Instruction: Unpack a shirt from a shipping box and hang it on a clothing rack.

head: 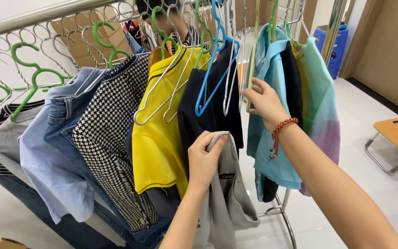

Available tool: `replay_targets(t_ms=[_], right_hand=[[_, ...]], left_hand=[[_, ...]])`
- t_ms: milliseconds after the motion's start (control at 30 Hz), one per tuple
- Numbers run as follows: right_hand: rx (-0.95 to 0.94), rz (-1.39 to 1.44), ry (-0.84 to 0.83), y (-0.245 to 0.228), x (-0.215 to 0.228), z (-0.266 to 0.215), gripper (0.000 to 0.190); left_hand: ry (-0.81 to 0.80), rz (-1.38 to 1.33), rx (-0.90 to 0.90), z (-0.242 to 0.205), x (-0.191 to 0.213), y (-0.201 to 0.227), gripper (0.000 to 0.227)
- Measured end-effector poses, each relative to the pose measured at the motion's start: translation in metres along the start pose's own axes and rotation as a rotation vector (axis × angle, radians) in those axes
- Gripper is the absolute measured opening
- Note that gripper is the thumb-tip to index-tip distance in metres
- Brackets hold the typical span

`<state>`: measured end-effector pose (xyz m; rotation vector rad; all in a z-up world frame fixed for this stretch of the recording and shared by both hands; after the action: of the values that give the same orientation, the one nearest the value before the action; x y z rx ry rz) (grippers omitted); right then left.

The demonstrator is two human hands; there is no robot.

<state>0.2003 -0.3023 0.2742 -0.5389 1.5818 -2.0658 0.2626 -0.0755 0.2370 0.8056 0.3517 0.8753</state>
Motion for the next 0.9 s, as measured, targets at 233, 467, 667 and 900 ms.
replay_targets(t_ms=[233, 467, 667, 900], right_hand=[[0.017, 0.021, 0.234, 0.002, -0.007, -0.007, 0.056], [0.297, 0.048, 0.268, -0.004, 0.006, -0.045, 0.063], [0.353, 0.012, 0.355, 0.030, 0.037, -0.126, 0.047], [0.270, 0.081, 0.349, 0.120, 0.109, -0.231, 0.040]], left_hand=[[-0.057, -0.034, 0.014, 0.007, 0.002, -0.008, 0.005], [-0.137, -0.086, 0.057, 0.000, -0.019, -0.003, 0.008], [-0.212, -0.074, 0.080, -0.020, -0.052, -0.022, 0.009], [-0.297, -0.033, 0.169, -0.039, -0.113, -0.022, 0.026]])
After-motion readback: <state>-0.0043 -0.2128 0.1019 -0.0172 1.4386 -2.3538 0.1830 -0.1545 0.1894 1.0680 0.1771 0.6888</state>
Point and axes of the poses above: each hand's wrist, its own z-axis towards the middle knuckle, its own x-axis out of the back of the hand, y = z × x, the point moved 3 cm from there along z, towards the middle knuckle, and after that the axes turned 4 degrees about -z, right-handed, at the moved point
